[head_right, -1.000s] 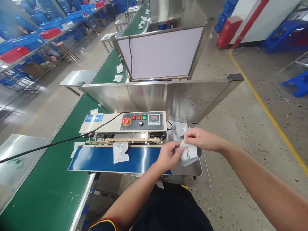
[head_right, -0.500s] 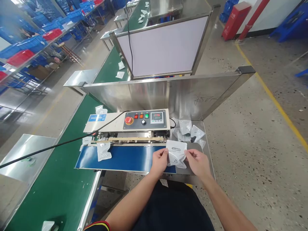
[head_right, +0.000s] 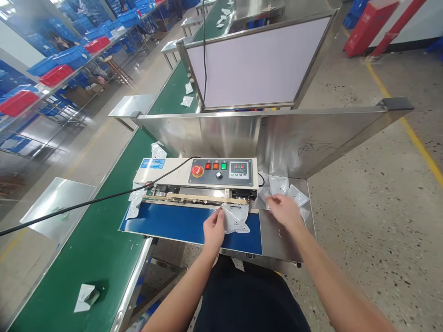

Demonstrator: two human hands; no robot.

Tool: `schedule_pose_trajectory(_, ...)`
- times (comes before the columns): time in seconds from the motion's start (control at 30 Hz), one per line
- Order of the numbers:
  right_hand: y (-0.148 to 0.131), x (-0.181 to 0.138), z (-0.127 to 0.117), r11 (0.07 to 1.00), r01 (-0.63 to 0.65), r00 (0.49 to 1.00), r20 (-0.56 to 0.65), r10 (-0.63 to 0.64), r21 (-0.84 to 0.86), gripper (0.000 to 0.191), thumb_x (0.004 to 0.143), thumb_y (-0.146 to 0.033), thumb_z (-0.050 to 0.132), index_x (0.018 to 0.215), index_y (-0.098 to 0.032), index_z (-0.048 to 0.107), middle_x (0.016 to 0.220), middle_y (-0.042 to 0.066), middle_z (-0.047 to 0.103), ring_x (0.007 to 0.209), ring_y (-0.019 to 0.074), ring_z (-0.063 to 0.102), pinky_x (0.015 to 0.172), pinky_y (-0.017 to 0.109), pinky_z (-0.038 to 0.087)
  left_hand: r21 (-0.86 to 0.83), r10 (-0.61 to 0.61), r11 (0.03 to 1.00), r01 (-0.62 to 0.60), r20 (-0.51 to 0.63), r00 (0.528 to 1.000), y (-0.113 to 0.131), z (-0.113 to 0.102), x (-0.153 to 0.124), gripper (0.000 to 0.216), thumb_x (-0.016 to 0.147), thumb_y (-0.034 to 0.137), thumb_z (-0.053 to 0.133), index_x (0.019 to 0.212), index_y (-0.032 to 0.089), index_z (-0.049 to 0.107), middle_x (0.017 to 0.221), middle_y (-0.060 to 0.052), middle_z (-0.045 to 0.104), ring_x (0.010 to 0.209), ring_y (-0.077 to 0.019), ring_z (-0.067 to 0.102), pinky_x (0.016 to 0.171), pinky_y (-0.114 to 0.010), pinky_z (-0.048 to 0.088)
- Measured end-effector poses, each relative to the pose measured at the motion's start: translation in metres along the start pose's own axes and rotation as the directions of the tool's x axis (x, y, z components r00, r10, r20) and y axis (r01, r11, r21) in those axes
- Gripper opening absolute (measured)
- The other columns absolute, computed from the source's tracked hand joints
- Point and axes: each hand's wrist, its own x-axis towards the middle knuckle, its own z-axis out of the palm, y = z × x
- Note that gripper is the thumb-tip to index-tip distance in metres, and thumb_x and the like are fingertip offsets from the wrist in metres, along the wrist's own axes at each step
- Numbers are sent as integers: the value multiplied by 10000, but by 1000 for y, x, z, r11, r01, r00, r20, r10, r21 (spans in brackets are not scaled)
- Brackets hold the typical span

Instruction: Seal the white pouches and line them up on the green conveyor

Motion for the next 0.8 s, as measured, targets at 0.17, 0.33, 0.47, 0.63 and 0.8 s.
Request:
schedule_pose_trajectory(0.17, 6, 66, -39, 675, 101, 994, 46, -99, -731, 138, 865, -259, 796, 976, -180, 814, 1135, 225, 804, 1038, 415, 767, 828, 461, 568, 71, 311, 950, -305, -113, 944, -1, -27, -28, 414, 1079, 558, 659, 1218, 197, 807, 1255, -164, 796, 1143, -281, 783, 1013, -426, 654)
schedule_pose_trajectory(0.33, -6, 74, -50, 680, 215, 973, 98, -208, -701, 167, 943, -277, 647, 854, -208, 769, 1081, 164, 789, 950, 317, 718, 739, 379, 466, 50, 424, 902, -428, 66, 903, 8, 1, -42, 318, 1137, 423, 591, 1156, 189, 806, 1101, -136, 813, 997, -247, 797, 896, -390, 679)
schedule_pose_trajectory(0.47, -26, 35, -91, 818, 322, 941, 64, -333, -477, 203, 855, -370, 613, 690, -253, 607, 728, 31, 655, 696, 222, 567, 627, 335, 378, 40, 608, 774, -632, 229, 760, 27, 38, -37, 291, 1120, 358, 603, 1305, 209, 771, 1208, -148, 812, 1125, -276, 781, 1006, -460, 667)
schedule_pose_trajectory(0.63, -45, -41, -123, 915, 396, 867, 295, -402, 82, 295, 789, -458, 654, 616, -252, 532, 614, -27, 478, 619, 167, 434, 591, 301, 345, -15, 724, 614, -789, 408, 556, 51, 80, -35, 488, 1074, 434, 668, 1506, 208, 682, 1513, -193, 715, 1517, -376, 592, 1279, -631, 479)
schedule_pose_trajectory(0.8, -11, -91, -91, 879, 267, 940, 96, -328, 395, 481, 900, -691, 700, 748, -234, 699, 727, 31, 658, 698, 216, 590, 658, 332, 512, -114, 406, 901, -419, 565, 718, 42, 95, -53, 469, 1125, 535, 562, 1043, 166, 841, 937, -95, 835, 866, -231, 768, 847, -341, 634)
